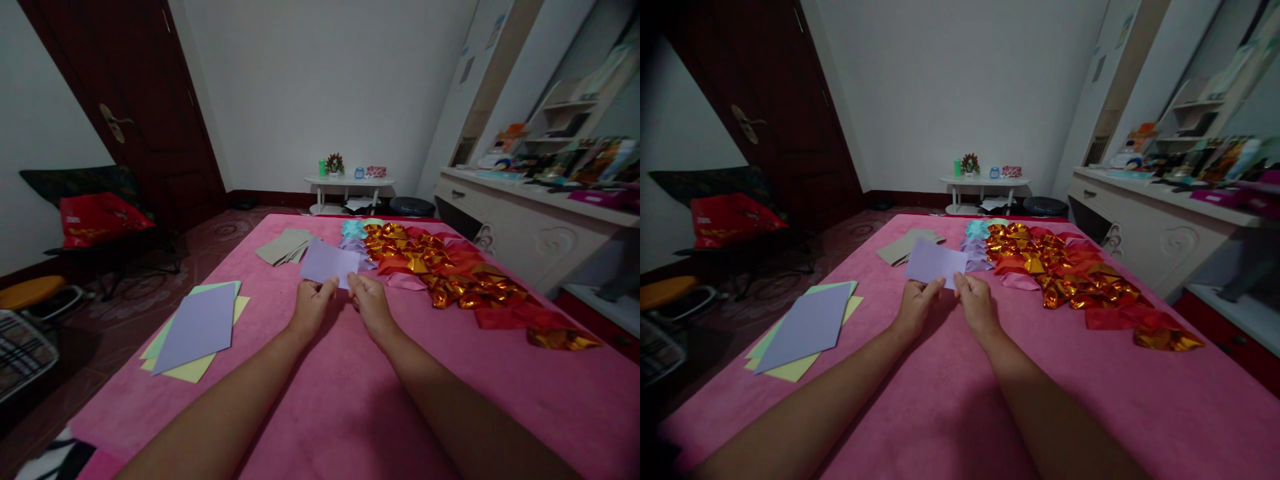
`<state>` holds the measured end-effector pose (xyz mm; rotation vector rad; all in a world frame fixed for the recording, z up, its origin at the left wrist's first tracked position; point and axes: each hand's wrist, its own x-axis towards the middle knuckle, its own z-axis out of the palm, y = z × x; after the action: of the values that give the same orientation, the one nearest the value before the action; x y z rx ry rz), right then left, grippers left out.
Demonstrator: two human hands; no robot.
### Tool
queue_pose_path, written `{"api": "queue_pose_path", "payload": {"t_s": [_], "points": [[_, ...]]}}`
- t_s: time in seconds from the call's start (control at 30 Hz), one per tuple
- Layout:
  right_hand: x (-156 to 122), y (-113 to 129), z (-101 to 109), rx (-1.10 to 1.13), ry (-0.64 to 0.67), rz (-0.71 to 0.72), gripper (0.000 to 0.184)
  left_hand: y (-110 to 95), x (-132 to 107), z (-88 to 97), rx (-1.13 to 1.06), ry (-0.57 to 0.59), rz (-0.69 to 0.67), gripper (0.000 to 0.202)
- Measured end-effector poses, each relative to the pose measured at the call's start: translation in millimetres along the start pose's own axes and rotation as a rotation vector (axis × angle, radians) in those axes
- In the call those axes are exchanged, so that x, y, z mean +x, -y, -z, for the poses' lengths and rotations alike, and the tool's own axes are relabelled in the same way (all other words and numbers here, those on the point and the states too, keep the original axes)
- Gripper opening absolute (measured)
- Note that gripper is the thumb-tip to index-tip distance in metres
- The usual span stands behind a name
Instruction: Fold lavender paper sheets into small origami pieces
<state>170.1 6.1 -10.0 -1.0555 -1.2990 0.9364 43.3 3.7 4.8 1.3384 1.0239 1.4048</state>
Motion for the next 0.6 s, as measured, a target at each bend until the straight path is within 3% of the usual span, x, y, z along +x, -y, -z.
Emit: {"api": "queue_pose_path", "payload": {"t_s": [0.17,0.5,0.6], "points": [[5.3,-0.4,10.4,-0.008,-0.098,0.023,0.048,1.5,9.7,15.3,-0.014,-0.104,-0.083,0.037],[8.3,2.2,20.0,0.127,-0.147,0.074,0.05,1.2,10.5,15.9,-0.105,-0.022,-0.031,0.039],[5.8,6.3,15.6,0.211,-0.074,0.058,0.046,0.4,7.9,12.4,-0.133,-0.023,-0.033,0.037]]}}
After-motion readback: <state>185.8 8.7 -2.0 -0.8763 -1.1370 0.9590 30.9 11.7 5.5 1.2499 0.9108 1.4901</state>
